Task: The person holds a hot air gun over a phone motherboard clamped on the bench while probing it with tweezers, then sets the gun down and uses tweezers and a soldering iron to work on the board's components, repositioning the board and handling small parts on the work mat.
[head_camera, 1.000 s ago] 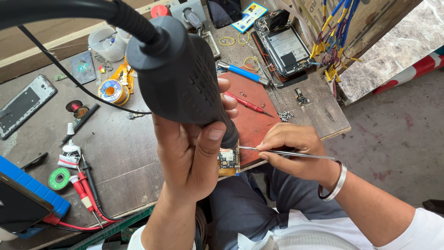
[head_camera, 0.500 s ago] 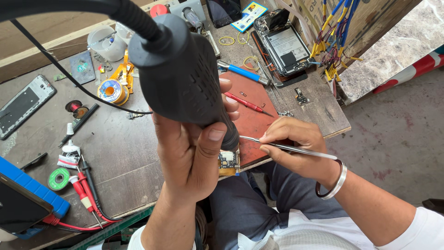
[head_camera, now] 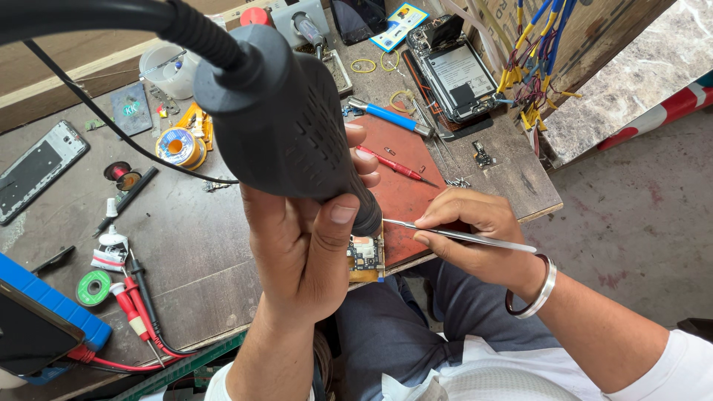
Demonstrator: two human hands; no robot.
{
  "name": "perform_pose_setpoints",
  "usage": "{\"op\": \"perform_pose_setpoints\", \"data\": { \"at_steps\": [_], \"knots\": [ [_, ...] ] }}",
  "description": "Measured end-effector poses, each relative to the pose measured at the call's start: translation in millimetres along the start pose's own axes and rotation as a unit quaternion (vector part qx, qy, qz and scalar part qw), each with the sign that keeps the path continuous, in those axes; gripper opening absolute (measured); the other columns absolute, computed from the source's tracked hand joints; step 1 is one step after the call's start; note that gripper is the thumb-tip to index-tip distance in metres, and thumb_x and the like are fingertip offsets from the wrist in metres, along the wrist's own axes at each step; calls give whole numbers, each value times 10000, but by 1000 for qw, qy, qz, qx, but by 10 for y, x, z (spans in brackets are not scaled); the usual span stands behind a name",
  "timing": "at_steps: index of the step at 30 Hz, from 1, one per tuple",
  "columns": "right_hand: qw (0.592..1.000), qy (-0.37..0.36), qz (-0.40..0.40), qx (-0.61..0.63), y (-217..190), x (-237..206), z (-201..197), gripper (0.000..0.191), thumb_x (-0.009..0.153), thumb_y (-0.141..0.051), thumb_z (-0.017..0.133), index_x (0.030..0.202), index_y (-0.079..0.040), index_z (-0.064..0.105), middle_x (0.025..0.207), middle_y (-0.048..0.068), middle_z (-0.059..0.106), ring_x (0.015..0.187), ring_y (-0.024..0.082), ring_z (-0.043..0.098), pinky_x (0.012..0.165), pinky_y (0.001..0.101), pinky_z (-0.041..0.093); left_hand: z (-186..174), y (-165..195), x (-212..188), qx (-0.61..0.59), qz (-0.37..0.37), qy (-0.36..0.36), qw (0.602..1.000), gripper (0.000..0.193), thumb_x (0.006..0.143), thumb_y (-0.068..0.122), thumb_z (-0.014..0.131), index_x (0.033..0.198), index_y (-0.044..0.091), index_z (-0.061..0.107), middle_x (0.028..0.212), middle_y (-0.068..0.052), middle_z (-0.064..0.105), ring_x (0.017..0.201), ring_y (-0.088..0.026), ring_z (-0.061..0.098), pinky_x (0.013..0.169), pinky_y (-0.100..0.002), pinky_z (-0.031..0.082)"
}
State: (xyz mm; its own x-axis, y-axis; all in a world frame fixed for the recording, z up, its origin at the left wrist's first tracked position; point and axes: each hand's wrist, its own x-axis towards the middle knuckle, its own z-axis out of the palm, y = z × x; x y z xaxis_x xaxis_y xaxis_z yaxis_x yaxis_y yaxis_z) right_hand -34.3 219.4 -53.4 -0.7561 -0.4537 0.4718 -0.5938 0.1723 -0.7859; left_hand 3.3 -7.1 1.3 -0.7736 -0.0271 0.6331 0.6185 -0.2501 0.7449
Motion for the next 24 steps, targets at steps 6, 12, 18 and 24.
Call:
{"op": "perform_pose_setpoints", "data": {
  "at_steps": [6, 12, 18, 24],
  "knots": [
    [1000, 5, -1, -6, 13, 0, 0, 138, 836, -13, 806, 950, -30, 731, 877, 60, 717, 767, 119, 688, 645, 237, 512, 4, -16, 7, -6, 6, 2, 1000, 484, 1160, 31, 547, 1551, 75, 267, 1432, -229, 553, 1168, -190, 626, 1047, -356, 545],
    [1000, 5, -1, 0, 1, -2, 4, 141, 834, -15, 805, 954, -23, 731, 878, 68, 719, 767, 126, 689, 645, 241, 512, 1, -6, 3, 7, 3, 4, 1000, 469, 1153, 22, 545, 1535, 70, 275, 1433, -234, 548, 1168, -201, 626, 1047, -367, 548],
    [1000, 4, -7, 1, -6, -4, 5, 134, 840, -20, 806, 952, -21, 732, 877, 72, 723, 776, 131, 699, 653, 244, 521, -1, 3, 4, 11, 6, 5, 1000, 472, 1153, 17, 546, 1537, 67, 276, 1430, -232, 551, 1171, -202, 624, 1047, -371, 552],
    [1000, 2, -12, 2, -4, -8, -13, 128, 846, -17, 805, 952, -20, 734, 879, 74, 725, 780, 133, 702, 663, 246, 528, 20, -6, 3, 9, 9, 11, 1000, 472, 1149, 18, 547, 1531, 63, 274, 1429, -234, 547, 1173, -203, 623, 1044, -373, 554]
  ]
}}
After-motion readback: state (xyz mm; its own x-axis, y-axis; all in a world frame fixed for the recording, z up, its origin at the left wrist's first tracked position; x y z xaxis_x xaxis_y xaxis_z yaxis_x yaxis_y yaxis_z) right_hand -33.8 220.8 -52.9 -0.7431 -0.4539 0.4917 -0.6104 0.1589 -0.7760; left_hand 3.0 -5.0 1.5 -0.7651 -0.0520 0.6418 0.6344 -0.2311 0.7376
